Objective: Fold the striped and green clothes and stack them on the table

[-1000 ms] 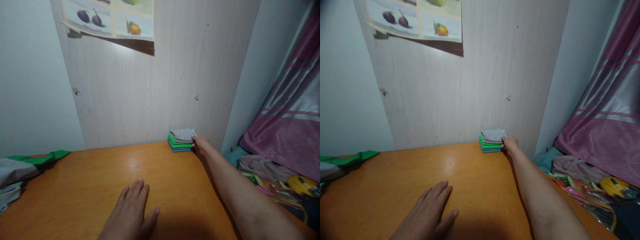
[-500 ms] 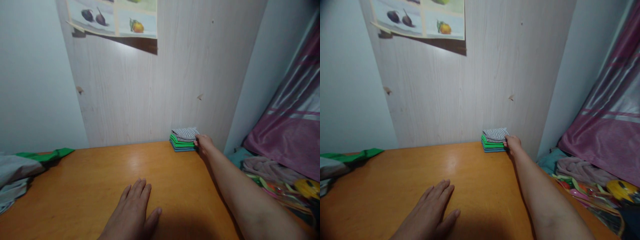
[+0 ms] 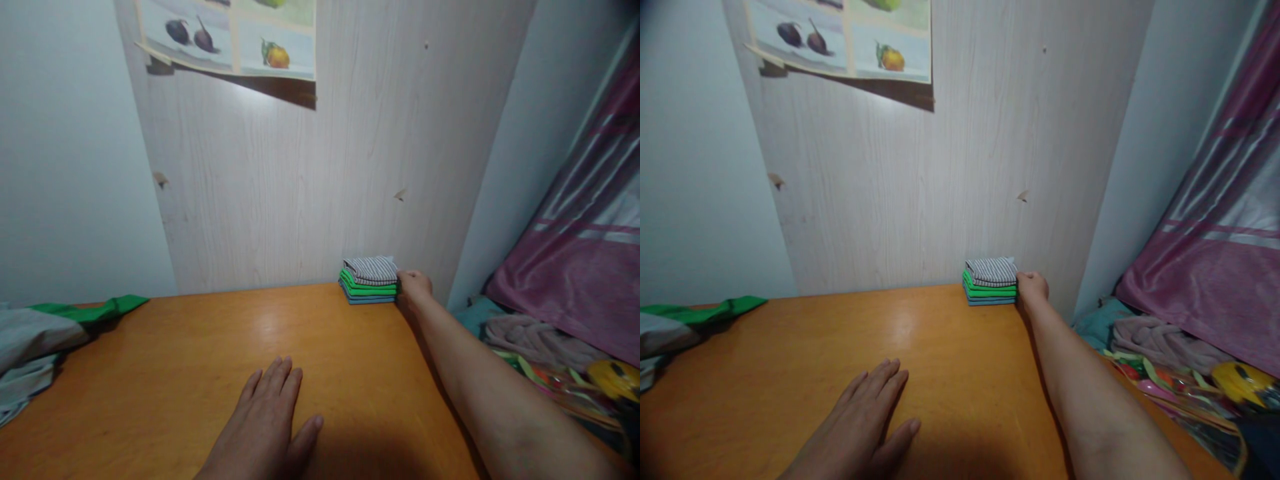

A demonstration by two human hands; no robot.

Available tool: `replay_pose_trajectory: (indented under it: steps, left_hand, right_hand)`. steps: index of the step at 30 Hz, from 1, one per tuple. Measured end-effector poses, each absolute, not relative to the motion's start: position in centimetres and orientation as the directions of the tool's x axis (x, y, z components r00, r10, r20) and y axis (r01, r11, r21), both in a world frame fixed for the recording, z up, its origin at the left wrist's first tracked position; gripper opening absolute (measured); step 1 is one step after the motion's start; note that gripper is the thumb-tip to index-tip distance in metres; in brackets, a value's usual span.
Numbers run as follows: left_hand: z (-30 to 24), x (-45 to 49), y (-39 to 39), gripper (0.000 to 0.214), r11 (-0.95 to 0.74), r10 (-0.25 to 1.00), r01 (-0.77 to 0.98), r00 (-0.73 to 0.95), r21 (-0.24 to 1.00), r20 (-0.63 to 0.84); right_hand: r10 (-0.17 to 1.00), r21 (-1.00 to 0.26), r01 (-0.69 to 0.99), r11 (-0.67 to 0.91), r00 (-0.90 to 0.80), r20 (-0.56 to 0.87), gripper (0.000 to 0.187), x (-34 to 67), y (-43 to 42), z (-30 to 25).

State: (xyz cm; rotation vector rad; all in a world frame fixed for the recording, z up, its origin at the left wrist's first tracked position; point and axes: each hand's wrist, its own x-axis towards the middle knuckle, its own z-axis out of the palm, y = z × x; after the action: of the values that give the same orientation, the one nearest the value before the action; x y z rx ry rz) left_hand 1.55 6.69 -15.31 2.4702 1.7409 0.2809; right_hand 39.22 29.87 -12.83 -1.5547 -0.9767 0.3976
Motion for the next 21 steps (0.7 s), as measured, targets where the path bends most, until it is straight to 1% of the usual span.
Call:
replay_pose_trajectory:
  steps: [2,4,6,8,10,11,13,15,17,21]
  left_hand:
    - [-15.3,1.6,6.8,0.075,-0.342,0.940,0.922,0.333,0.182,0.081]
    - [-15.3,1.6,6.8,0.076,-0.342,0.940,0.925,0.336,0.164,0.067]
    - [-15.3,1.7,6.7,0.076,-0.337,0.941,0.929,0.331,0.151,0.062]
    - [-15.2,1.6,6.6,0.075,-0.331,0.943,0.931,0.325,0.150,0.065]
    - [-15.2,1.6,6.5,0.075,-0.332,0.943,0.930,0.325,0.159,0.068]
    - [-15.2,1.6,6.5,0.074,-0.334,0.943,0.928,0.327,0.165,0.067]
    - [-15.1,1.6,6.4,0.075,-0.336,0.942,0.926,0.331,0.172,0.057]
    - [-15.0,1.6,6.4,0.075,-0.332,0.943,0.927,0.330,0.173,0.044]
    - [-14.9,1.6,6.3,0.075,-0.330,0.944,0.929,0.328,0.171,0.036]
    - [-14.9,1.6,6.4,0.075,-0.333,0.942,0.925,0.333,0.181,0.035]
  right_hand:
    - [0.707,-0.893,0.449,0.033,0.622,0.338,0.026,39.1,29.6,-12.1]
    - [0.680,-0.797,0.604,0.028,0.573,0.458,0.036,38.3,29.9,-10.8]
    - [0.701,-0.597,0.801,0.036,0.406,0.587,0.047,36.9,30.6,-9.3]
    - [0.752,-0.401,0.914,0.063,0.221,0.621,0.056,35.4,31.7,-7.9]
    - [0.821,-0.289,0.954,0.074,0.107,0.561,0.065,34.2,33.0,-7.1]
    - [0.861,-0.256,0.965,0.063,0.077,0.502,0.068,33.7,33.6,-7.0]
    - [0.934,-0.213,0.977,0.024,0.054,0.354,0.074,33.2,34.7,-7.4]
    - [0.971,-0.189,0.982,-0.009,0.053,0.233,0.077,33.1,35.6,-8.2]
    - [0.981,-0.180,0.983,-0.024,0.058,0.186,0.078,33.2,36.2,-9.2]
    - [0.981,-0.187,0.982,-0.032,0.067,0.181,0.080,33.5,36.6,-9.7]
